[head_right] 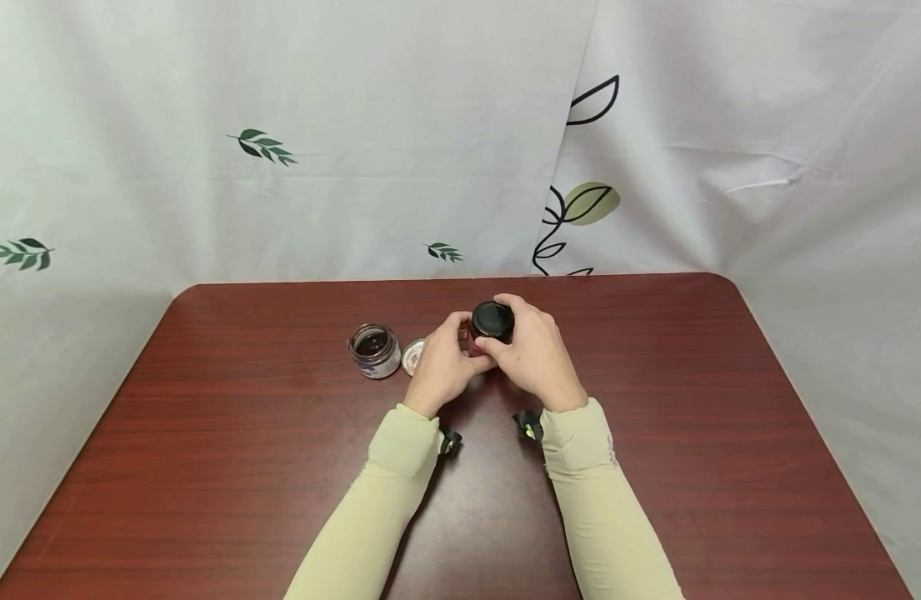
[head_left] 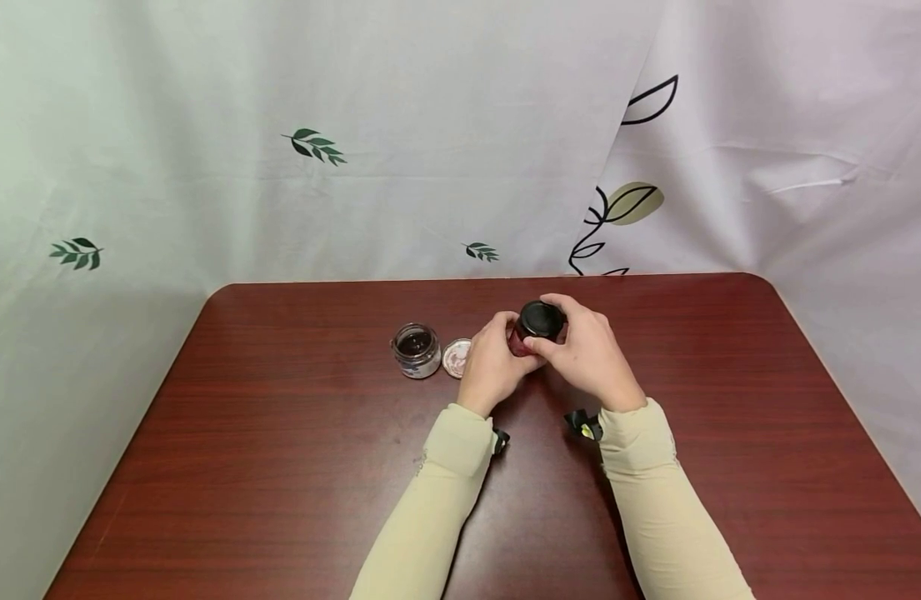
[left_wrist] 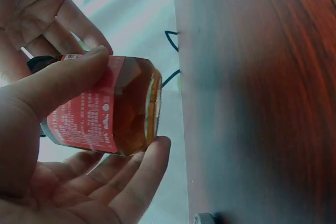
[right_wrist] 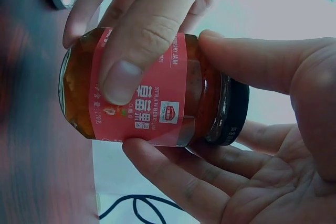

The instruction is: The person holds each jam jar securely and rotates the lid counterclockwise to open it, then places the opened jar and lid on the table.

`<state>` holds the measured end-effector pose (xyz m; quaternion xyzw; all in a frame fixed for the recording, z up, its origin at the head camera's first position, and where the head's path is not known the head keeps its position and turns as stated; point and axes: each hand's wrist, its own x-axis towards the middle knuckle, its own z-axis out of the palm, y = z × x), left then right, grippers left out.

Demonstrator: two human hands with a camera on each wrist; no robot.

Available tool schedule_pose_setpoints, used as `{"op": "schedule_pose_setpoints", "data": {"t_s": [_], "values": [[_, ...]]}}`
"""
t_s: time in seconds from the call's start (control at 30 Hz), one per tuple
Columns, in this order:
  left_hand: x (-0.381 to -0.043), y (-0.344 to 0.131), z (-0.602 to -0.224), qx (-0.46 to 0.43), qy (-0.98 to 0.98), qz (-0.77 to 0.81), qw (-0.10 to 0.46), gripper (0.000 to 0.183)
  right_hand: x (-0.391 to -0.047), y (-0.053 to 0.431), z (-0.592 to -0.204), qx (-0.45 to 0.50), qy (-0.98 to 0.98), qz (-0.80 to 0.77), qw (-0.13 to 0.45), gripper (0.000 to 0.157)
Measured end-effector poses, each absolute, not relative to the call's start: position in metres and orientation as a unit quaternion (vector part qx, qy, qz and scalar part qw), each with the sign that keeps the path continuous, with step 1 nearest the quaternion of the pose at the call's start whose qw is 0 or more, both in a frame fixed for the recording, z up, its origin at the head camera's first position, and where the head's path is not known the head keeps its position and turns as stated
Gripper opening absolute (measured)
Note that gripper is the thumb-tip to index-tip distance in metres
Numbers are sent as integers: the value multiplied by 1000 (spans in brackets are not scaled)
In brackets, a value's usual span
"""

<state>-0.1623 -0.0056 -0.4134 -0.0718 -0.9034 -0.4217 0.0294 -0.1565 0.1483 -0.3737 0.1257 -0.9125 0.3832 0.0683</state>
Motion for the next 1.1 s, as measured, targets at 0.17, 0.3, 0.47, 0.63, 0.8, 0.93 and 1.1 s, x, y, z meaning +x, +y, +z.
{"op": "schedule_pose_setpoints", "data": {"t_s": [0.17,0.3,0.47,0.63,0.8,0.93,1.1], "values": [[-162,-4,-413,-63,-899,-431,33,65,-156,148,-373,119,-909,393,67,62],[-162,-4,-413,-57,-902,-425,36,67,-156,147,-375,117,-906,402,60,62],[-163,-6,-413,-70,-906,-416,40,65,-156,145,-375,117,-905,405,46,62],[-164,-9,-414,-87,-903,-417,55,59,-157,145,-374,118,-906,406,36,62],[-166,-10,-415,-92,-901,-418,66,56,-156,142,-373,119,-909,396,52,60],[-165,-10,-414,-91,-903,-414,67,58,-155,140,-373,120,-917,373,77,57],[-163,-9,-413,-87,-906,-410,63,57,-152,137,-373,116,-923,354,92,56]]}}
